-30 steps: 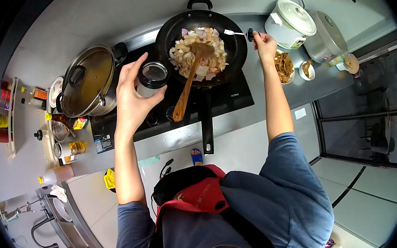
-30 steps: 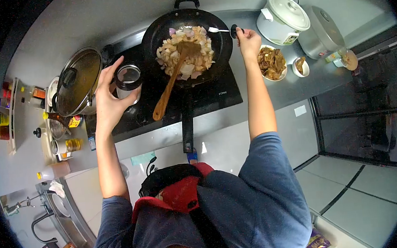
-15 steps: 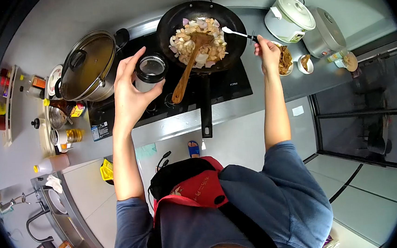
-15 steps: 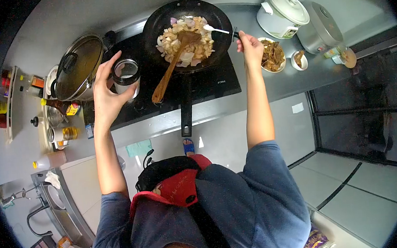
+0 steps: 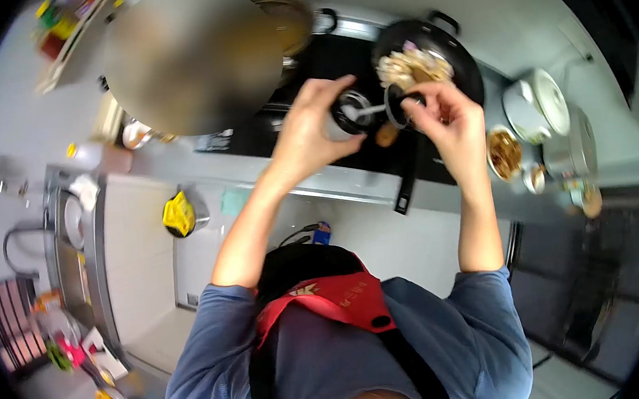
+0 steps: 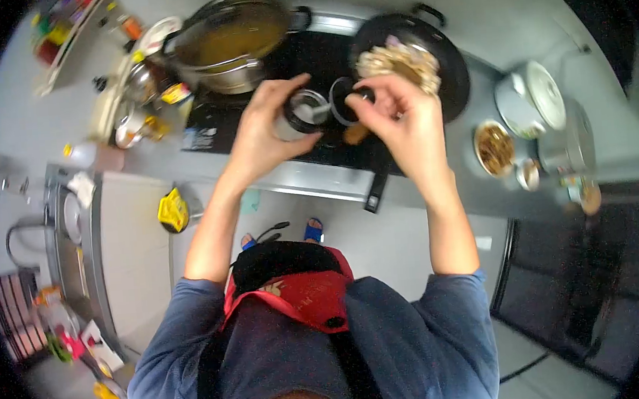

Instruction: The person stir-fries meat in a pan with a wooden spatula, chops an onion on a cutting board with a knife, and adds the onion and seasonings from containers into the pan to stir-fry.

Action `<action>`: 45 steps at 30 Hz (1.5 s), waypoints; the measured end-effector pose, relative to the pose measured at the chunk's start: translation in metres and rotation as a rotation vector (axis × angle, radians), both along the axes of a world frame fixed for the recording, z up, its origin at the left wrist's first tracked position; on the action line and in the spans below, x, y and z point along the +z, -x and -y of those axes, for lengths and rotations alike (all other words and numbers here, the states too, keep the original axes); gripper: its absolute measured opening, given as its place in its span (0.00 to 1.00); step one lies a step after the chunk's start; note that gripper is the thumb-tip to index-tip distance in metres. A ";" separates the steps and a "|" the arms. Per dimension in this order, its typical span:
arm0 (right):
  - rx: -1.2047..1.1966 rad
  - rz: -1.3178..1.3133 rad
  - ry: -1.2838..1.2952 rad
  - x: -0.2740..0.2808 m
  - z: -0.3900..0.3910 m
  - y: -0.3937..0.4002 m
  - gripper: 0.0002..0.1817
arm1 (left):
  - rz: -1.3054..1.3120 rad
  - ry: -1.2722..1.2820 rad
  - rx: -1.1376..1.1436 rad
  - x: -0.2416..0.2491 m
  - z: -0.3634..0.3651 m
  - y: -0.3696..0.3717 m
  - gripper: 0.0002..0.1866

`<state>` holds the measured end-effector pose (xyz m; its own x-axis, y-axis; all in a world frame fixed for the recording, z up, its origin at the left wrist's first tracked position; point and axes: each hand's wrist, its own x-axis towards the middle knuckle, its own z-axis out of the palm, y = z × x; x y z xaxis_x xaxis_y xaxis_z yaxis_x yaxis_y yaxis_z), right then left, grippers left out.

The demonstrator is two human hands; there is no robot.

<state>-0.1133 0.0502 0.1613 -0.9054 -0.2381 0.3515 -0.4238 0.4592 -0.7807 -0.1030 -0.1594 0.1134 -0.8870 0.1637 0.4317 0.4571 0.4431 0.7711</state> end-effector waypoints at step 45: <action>-0.764 0.168 -1.350 -0.034 -0.039 0.042 0.08 | 0.319 0.142 0.256 -0.139 0.710 0.125 0.37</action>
<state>-0.1556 0.0891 0.1268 -0.9602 0.2354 0.1506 0.2750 0.8915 0.3601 -0.2281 -0.8691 -0.0255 -0.9921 -0.0407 0.1184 0.0675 0.6228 0.7795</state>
